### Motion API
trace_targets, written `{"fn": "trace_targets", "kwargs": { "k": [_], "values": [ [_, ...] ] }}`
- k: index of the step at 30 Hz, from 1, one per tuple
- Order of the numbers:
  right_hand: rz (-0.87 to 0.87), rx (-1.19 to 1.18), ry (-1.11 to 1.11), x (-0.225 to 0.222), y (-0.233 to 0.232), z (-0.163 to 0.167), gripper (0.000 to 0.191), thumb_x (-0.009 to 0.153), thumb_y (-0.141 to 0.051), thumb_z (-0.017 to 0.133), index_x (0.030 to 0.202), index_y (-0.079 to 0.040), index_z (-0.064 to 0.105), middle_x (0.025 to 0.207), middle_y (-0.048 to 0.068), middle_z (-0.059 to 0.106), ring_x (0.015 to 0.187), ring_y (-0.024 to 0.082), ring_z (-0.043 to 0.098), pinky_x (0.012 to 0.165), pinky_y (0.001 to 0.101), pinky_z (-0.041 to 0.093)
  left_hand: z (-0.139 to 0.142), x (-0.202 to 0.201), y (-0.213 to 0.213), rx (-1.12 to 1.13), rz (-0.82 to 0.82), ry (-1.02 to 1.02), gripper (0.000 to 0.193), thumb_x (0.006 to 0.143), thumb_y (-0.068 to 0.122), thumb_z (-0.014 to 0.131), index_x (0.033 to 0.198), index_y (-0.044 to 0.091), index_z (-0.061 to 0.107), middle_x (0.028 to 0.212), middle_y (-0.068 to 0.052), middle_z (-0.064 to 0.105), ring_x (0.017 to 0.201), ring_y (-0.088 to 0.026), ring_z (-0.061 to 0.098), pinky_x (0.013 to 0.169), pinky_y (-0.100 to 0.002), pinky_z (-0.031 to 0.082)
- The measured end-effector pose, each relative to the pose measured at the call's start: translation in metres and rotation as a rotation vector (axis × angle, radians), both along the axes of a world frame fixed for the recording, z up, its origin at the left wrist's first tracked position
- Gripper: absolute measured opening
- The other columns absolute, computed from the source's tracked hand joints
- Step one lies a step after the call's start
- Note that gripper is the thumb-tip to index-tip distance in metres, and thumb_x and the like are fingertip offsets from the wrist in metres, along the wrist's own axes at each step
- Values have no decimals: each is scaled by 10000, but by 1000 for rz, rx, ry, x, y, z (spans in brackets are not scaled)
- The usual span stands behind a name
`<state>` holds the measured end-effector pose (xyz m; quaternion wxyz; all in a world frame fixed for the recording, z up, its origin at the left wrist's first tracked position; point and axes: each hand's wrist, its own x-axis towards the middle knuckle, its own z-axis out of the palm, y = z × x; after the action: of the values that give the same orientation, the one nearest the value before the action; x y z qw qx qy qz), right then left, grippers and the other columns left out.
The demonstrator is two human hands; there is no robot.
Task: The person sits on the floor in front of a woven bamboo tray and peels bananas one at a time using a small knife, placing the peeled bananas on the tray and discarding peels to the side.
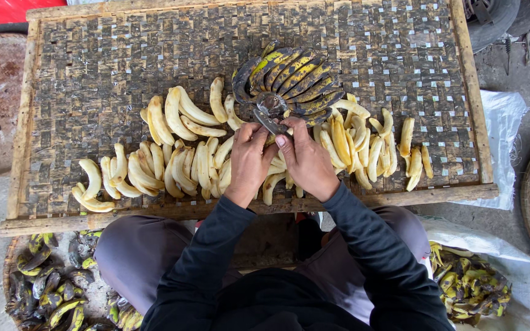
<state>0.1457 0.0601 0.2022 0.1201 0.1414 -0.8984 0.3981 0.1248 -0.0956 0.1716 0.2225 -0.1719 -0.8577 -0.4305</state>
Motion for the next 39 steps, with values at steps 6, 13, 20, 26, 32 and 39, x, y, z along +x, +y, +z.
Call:
{"fn": "trace_targets", "kwargs": {
  "k": [6,13,20,26,32,39],
  "values": [
    [-21,-999,-672,-19,23,-9,244,1125,-387,405,1171,-147,403,736,-16,487,501,91,398,415,259,308,-20,-10,-3,455,-215,-121,407,929,94,797,1307,162,660,1245,-53,680,1122,-203,677,971,-349,589],
    [-230,-1148,-428,-29,51,0,173,1112,-339,393,1095,-169,367,739,-12,512,502,97,443,421,265,348,-29,-27,-36,1806,-383,-394,407,989,234,730,1382,185,640,1261,-38,690,1153,-171,658,1012,-364,573],
    [80,-416,19,-18,6,-16,389,1089,-257,640,1356,-82,419,1088,158,497,863,219,501,742,346,494,-26,-7,-2,1826,-448,-643,507,1059,392,634,1440,103,465,1292,-95,681,1247,-232,631,1076,-409,523],
    [-18,-217,10,10,-28,-38,322,1045,-174,654,1284,-32,492,1170,191,671,1052,263,670,884,367,548,-37,20,34,1798,-451,-680,523,1062,423,489,1463,91,442,1402,-106,617,1263,-211,614,1121,-373,484],
    [-75,-619,-10,19,-41,-60,189,1109,-114,537,1268,-13,515,1172,111,685,1041,134,631,909,297,536,-91,24,43,1745,-220,-650,417,1125,357,503,1421,63,516,1265,-80,608,1138,-186,623,998,-349,533],
    [-212,-846,-198,28,-41,-85,152,1086,-121,611,1180,-19,552,994,28,632,880,70,568,773,235,512,-126,21,29,1786,-345,-924,330,1094,278,511,1361,86,532,1226,-56,620,1097,-184,631,935,-327,566]
  ]
}}
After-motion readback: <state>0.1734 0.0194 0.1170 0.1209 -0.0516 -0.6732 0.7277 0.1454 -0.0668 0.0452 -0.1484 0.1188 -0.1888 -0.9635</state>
